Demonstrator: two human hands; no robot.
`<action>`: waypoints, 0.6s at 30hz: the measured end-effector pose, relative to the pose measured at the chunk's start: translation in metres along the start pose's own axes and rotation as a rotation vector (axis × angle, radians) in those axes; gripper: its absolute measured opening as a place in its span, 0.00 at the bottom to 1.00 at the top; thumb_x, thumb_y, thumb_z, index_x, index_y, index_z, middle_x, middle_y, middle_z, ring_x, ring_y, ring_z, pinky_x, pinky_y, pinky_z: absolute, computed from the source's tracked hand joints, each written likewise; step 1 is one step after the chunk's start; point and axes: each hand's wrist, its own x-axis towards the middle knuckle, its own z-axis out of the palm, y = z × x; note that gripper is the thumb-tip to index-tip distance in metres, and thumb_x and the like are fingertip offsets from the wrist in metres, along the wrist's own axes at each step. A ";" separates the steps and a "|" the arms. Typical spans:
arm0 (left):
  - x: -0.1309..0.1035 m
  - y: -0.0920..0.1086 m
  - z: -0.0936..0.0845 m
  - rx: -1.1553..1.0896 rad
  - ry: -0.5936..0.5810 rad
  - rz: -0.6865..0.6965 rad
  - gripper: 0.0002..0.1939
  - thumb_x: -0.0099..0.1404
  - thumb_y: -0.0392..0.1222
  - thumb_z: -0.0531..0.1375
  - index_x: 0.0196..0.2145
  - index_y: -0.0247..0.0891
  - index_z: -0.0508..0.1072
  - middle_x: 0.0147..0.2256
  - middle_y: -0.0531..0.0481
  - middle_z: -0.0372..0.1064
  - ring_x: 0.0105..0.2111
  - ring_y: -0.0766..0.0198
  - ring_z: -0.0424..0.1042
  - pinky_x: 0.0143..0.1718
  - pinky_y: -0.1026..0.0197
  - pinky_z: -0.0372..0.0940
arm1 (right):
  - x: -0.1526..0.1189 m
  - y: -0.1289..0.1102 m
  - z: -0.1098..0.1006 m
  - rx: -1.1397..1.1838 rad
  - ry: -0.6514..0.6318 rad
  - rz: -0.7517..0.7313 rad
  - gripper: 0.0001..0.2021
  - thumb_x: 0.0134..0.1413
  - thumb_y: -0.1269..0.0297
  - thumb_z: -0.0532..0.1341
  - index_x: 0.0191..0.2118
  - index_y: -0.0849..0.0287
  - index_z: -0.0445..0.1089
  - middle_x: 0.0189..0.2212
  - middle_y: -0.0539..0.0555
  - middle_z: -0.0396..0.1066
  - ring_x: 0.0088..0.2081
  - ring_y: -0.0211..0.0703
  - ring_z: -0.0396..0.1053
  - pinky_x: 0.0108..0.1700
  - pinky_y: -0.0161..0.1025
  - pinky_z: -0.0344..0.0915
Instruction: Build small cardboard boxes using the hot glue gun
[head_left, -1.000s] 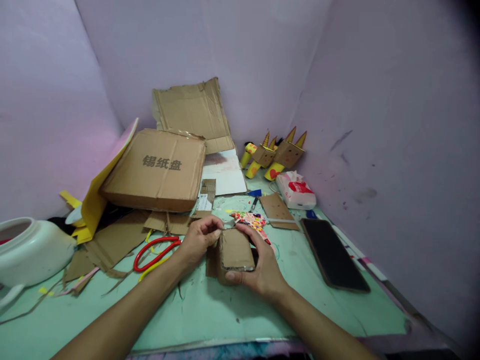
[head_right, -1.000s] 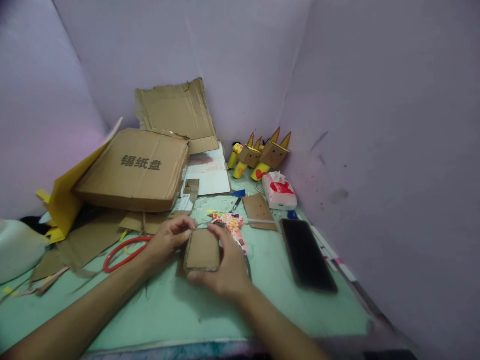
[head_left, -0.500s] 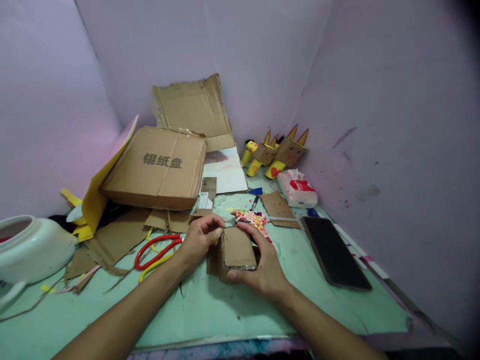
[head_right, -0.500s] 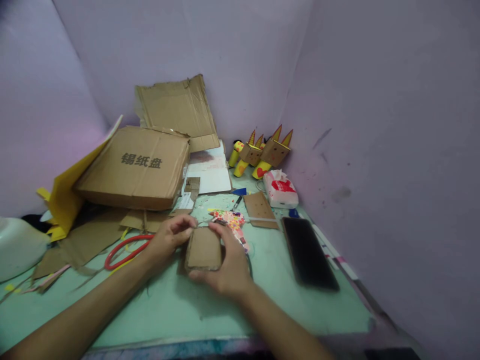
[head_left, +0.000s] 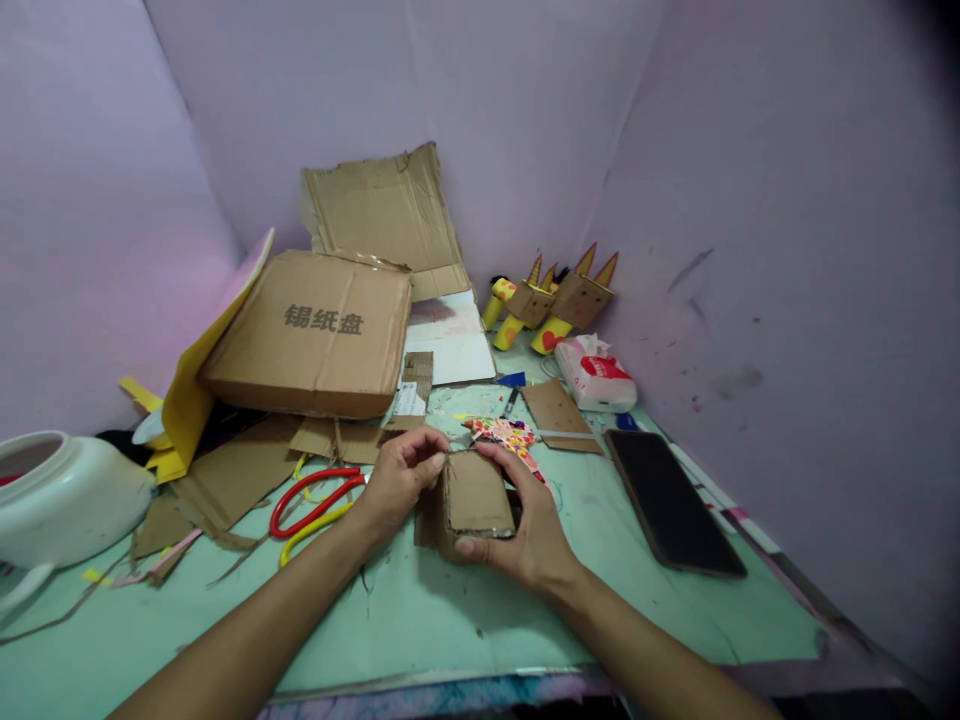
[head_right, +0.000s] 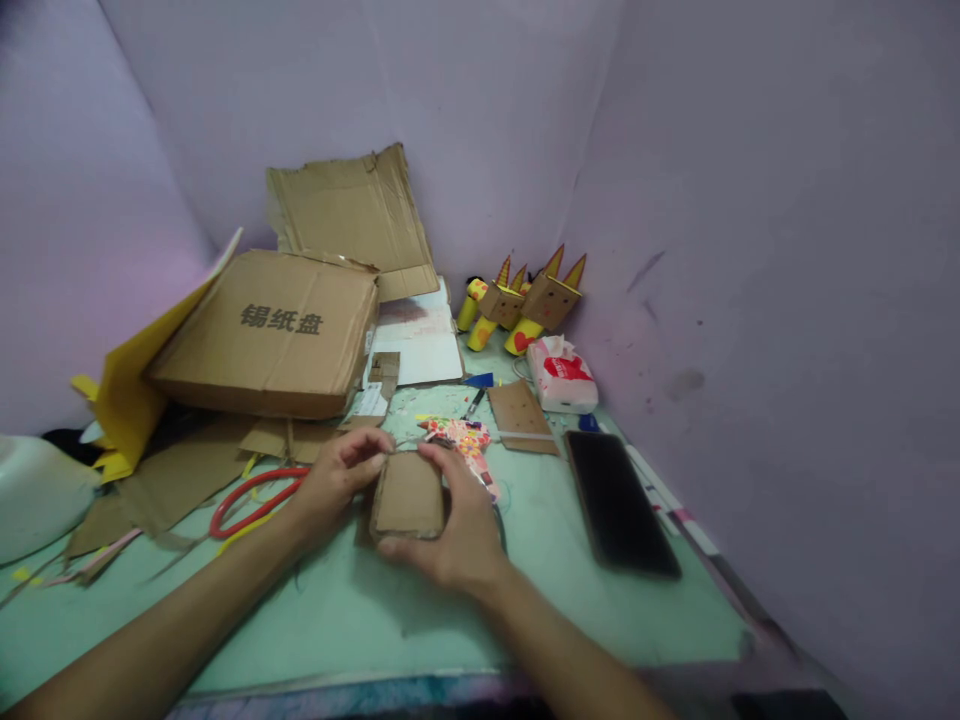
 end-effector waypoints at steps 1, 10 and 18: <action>0.000 0.000 0.000 0.000 0.000 -0.001 0.10 0.48 0.42 0.65 0.27 0.37 0.70 0.25 0.54 0.63 0.26 0.67 0.60 0.27 0.66 0.55 | 0.000 0.000 0.000 -0.007 -0.001 -0.005 0.41 0.29 0.52 0.72 0.53 0.56 0.61 0.50 0.60 0.67 0.49 0.56 0.67 0.51 0.49 0.64; 0.000 0.001 0.000 -0.004 0.002 -0.004 0.10 0.47 0.42 0.65 0.26 0.37 0.69 0.25 0.54 0.63 0.25 0.67 0.60 0.27 0.67 0.55 | 0.000 0.000 0.000 -0.055 0.005 -0.029 0.40 0.29 0.51 0.71 0.53 0.58 0.62 0.49 0.61 0.68 0.49 0.56 0.67 0.50 0.49 0.64; -0.002 0.002 0.001 -0.012 0.003 -0.008 0.10 0.48 0.42 0.65 0.27 0.37 0.70 0.25 0.55 0.64 0.26 0.67 0.61 0.27 0.66 0.56 | -0.001 -0.003 0.000 -0.134 0.026 -0.084 0.37 0.31 0.58 0.70 0.53 0.57 0.62 0.49 0.60 0.68 0.48 0.55 0.68 0.50 0.48 0.65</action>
